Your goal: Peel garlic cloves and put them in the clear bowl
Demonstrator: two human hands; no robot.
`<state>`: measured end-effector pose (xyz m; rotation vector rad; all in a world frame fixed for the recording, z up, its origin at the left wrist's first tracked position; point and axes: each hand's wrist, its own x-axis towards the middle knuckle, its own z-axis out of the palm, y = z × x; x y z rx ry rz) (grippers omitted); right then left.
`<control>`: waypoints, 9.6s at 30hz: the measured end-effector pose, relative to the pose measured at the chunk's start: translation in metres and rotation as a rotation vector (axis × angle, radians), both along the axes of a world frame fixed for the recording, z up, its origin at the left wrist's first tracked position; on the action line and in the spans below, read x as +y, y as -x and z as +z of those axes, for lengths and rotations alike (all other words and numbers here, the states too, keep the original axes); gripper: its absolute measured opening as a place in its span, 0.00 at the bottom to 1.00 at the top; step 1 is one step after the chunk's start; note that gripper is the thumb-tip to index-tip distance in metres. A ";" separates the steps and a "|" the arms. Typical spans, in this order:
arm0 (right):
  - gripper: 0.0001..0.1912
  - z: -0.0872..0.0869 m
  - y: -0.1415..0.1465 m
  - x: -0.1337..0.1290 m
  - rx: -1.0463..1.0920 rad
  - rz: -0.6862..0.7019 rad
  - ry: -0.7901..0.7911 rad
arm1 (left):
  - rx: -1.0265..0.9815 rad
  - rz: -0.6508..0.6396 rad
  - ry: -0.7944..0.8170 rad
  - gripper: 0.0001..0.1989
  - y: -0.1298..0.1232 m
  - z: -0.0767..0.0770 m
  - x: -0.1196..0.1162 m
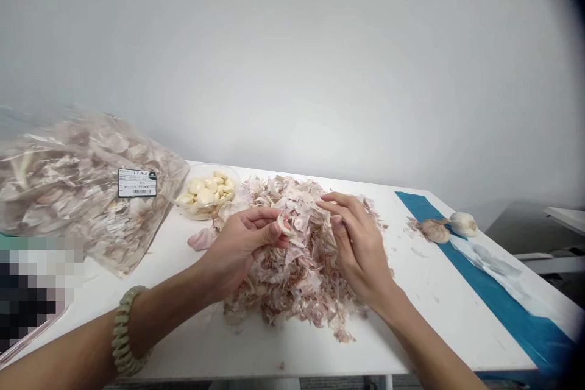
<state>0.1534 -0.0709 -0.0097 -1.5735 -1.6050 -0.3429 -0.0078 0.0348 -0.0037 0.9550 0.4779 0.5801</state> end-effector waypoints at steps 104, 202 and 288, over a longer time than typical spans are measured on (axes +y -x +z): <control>0.14 -0.008 0.015 -0.018 0.401 0.226 -0.245 | 0.100 0.213 -0.428 0.10 0.004 0.002 -0.016; 0.13 0.000 0.012 -0.020 0.286 0.223 -0.217 | 0.113 0.037 0.021 0.10 0.003 0.005 -0.013; 0.12 -0.002 0.009 -0.015 0.397 0.447 -0.169 | 0.020 -0.013 0.111 0.08 0.002 0.000 -0.010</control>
